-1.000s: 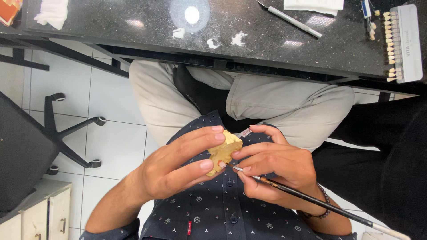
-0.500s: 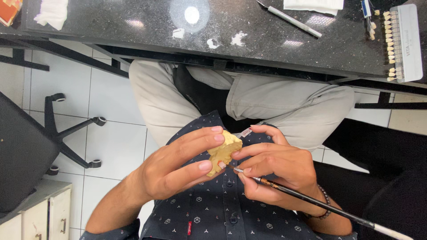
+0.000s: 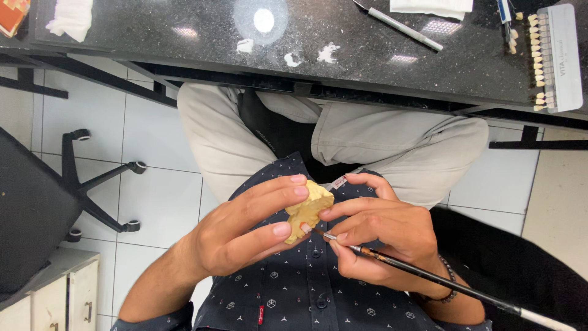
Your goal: The person holds a yellow plaster dental cast in one hand and uses a fine brush to apply and shape material on a single tooth on the cast, periodically rotating the model and wiping or repositioning the brush while working over the same tooth.
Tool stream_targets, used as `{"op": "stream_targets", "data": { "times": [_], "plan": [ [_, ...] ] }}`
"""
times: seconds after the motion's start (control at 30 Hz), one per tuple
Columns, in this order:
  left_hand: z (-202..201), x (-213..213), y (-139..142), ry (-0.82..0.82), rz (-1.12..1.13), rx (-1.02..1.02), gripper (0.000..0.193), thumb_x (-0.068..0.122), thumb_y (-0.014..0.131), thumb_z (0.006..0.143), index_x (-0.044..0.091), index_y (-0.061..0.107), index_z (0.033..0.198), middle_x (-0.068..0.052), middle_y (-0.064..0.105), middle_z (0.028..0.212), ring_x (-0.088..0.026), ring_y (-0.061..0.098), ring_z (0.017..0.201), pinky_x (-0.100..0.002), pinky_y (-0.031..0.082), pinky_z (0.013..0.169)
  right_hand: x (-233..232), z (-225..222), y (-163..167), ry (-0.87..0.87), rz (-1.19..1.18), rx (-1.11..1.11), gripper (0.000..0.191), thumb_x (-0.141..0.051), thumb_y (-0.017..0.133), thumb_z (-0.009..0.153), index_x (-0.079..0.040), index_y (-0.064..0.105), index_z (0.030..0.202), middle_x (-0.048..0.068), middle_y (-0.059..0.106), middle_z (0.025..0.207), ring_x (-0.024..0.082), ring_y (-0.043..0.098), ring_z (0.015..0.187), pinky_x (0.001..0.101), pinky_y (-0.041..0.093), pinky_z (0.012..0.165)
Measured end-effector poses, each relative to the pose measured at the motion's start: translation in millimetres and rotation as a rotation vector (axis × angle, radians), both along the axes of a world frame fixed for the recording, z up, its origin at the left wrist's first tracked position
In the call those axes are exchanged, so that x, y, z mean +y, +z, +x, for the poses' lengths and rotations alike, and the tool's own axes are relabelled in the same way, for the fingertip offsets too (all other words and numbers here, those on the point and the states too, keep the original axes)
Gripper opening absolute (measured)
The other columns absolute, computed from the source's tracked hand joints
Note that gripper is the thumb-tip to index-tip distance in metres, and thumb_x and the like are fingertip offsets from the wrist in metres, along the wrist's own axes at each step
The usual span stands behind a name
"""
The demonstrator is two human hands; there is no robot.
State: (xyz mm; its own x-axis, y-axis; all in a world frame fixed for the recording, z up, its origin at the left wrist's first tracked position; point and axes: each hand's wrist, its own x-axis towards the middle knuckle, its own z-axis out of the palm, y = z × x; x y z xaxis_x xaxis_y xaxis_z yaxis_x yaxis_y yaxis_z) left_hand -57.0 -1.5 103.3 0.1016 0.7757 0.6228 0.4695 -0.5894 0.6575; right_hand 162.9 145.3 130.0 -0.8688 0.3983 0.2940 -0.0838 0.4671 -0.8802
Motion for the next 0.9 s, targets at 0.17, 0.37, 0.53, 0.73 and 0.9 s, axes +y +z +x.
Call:
{"op": "stream_targets", "data": {
  "times": [0.17, 0.37, 0.53, 0.73, 0.9],
  "plan": [
    [1, 1, -1, 0.009, 0.009, 0.016, 0.064, 0.001, 0.089, 0.094, 0.004, 0.043, 0.139, -0.032, 0.052, 0.143, -0.053, 0.061, 0.132, -0.056, 0.061, 0.11, -1, 0, 0, -0.013, -0.006, 0.001, 0.022, 0.0, 0.083, 0.074, -0.01, 0.065, 0.083, 0.0, 0.077, 0.081, 0.022, 0.081, 0.099, 0.0568, 0.046, 0.115],
    [2, 1, -2, 0.021, 0.012, -0.028, 0.072, 0.003, 0.092, 0.09, 0.006, 0.04, 0.14, -0.032, 0.053, 0.142, -0.05, 0.062, 0.131, -0.057, 0.06, 0.11, 1, 6, 0, 0.004, -0.067, 0.02, 0.022, 0.001, 0.08, 0.074, -0.011, 0.063, 0.082, 0.0, 0.076, 0.079, 0.023, 0.081, 0.099, 0.056, 0.047, 0.114],
    [7, -2, -5, 0.051, -0.094, -0.252, 0.094, 0.008, 0.099, 0.08, 0.011, 0.032, 0.145, -0.029, 0.055, 0.141, -0.041, 0.064, 0.132, -0.048, 0.064, 0.106, 9, 20, -7, -0.112, -0.327, 0.203, 0.02, 0.005, 0.077, 0.076, -0.006, 0.064, 0.087, 0.009, 0.074, 0.08, 0.022, 0.075, 0.075, 0.0432, 0.058, 0.088],
    [9, -3, -13, -0.005, -0.162, -0.497, 0.105, 0.001, 0.097, 0.076, 0.018, 0.027, 0.152, -0.027, 0.048, 0.149, -0.038, 0.057, 0.143, -0.047, 0.061, 0.11, 34, 37, -4, -0.292, -0.255, 0.198, 0.018, 0.007, 0.079, 0.078, 0.002, 0.07, 0.093, 0.018, 0.071, 0.082, 0.028, 0.072, 0.073, 0.0319, 0.059, 0.06],
    [5, -5, -19, 0.008, -0.176, -0.562, 0.105, -0.001, 0.097, 0.075, 0.019, 0.028, 0.152, -0.027, 0.048, 0.15, -0.037, 0.055, 0.145, -0.049, 0.059, 0.113, 65, 42, -2, -0.302, -0.221, 0.247, 0.007, -0.002, 0.066, 0.102, 0.004, 0.069, 0.105, 0.019, 0.068, 0.093, 0.025, 0.07, 0.078, 0.0353, 0.061, 0.067]
  ]
}}
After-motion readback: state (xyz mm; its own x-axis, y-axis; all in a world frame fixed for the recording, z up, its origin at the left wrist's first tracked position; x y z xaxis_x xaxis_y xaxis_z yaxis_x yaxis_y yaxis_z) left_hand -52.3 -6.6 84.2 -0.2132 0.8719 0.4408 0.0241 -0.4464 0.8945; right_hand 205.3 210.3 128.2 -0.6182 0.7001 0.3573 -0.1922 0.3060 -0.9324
